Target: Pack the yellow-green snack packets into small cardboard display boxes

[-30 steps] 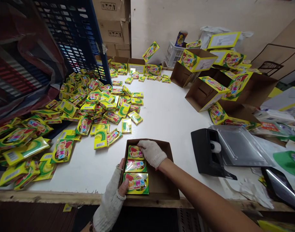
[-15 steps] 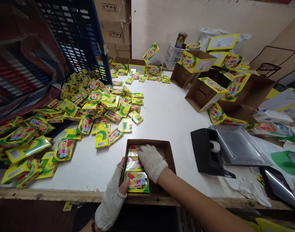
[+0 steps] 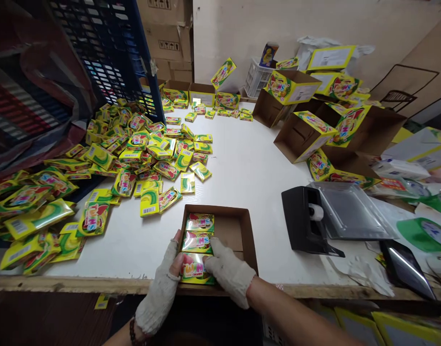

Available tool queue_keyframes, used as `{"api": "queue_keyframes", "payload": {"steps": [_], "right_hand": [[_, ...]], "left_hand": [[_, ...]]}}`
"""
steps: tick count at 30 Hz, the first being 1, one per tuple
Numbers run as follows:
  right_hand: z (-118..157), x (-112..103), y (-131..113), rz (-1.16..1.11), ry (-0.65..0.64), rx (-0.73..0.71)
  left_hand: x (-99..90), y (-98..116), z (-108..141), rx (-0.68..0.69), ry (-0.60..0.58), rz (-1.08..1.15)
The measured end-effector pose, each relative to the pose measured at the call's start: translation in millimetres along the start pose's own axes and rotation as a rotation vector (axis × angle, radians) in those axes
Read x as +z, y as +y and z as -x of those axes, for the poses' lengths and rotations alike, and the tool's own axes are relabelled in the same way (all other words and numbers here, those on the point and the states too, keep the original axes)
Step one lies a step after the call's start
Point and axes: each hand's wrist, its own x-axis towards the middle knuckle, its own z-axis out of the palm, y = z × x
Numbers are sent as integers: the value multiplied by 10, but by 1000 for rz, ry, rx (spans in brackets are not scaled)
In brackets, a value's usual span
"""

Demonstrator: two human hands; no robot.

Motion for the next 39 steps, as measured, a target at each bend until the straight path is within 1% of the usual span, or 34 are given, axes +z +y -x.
{"api": "queue_keyframes", "payload": {"steps": [2, 5, 6, 9, 11, 12, 13, 14, 15, 17, 18, 19, 20, 22, 23, 24, 25, 26, 27, 28, 29, 30, 31, 32, 33, 34, 35, 36, 37, 38, 39], "right_hand": [[4, 2, -34, 134, -58, 11], [-32, -42, -72, 468, -98, -31], [-51, -55, -86, 544, -112, -34], [-116, -92, -145, 637, -168, -18], [-148, -120, -190, 654, -199, -27], [-157, -131, -210, 650, -195, -19], [-161, -137, -224, 637, -173, -3], [-162, -136, -234, 616, -148, 18], [-160, -127, -237, 594, -124, 38], [-158, -88, -223, 566, -102, 53], [-159, -64, -207, 565, -108, 48], [-163, -44, -187, 568, -115, 38], [-169, -32, -164, 565, -118, 26], [-188, -42, -124, 547, -120, -4], [-197, -67, -114, 530, -112, -18], [-206, -101, -113, 505, -86, -35], [-212, -142, -125, 472, -39, -62], [-217, -184, -151, 422, 32, -97], [-222, -220, -189, 352, 115, -138], [-227, -246, -239, 256, 188, -183], [-232, -257, -298, 142, 227, -228], [-237, -252, -360, 22, 222, -269], [-239, -231, -422, -86, 173, -299], [-236, -201, -478, -171, 108, -317], [-228, -168, -520, -233, 62, -329], [-214, -143, -542, -274, 47, -337], [-198, -135, -541, -298, 61, -345], [-185, -152, -515, -311, 98, -354], [-183, -194, -466, -304, 138, -367], [-195, -257, -399, -269, 165, -380], [-224, -330, -324, -202, 174, -388]], "left_hand": [[-29, -1, 5, -19, -11, -32], [-35, -3, 19, -20, -23, -40], [-28, -6, 27, -10, -22, -44], [-20, -26, 65, 9, -13, -76], [-66, -35, 66, 22, -17, -99], [-112, -30, 42, 46, -1, -125], [-174, -14, -6, 88, 37, -167], [-251, 16, -82, 152, 105, -227], [-338, 60, -189, 231, 203, -306], [-525, 181, -478, 374, 421, -501], [-616, 249, -643, 405, 500, -602], [-700, 315, -809, 388, 540, -697], [-774, 373, -961, 330, 544, -769], [-885, 456, -1184, 154, 485, -817], [-920, 483, -1240, 80, 461, -787], [-940, 503, -1255, 37, 446, -721], [-944, 524, -1230, 29, 443, -619], [-930, 548, -1171, 49, 430, -481], [-897, 582, -1082, 79, 386, -309], [-845, 626, -973, 95, 296, -118], [-772, 678, -851, 86, 161, 68], [-682, 735, -722, 51, -1, 225], [-579, 790, -595, -1, -165, 342], [-471, 837, -478, -56, -309, 414], [-368, 871, -377, -106, -408, 448], [-283, 889, -301, -137, -463, 454], [-230, 891, -255, -133, -465, 427], [-220, 878, -240, -90, -415, 358], [-263, 857, -252, -16, -316, 236], [-361, 831, -286, 80, -175, 60], [-509, 804, -332, 182, -1, -156]]}}
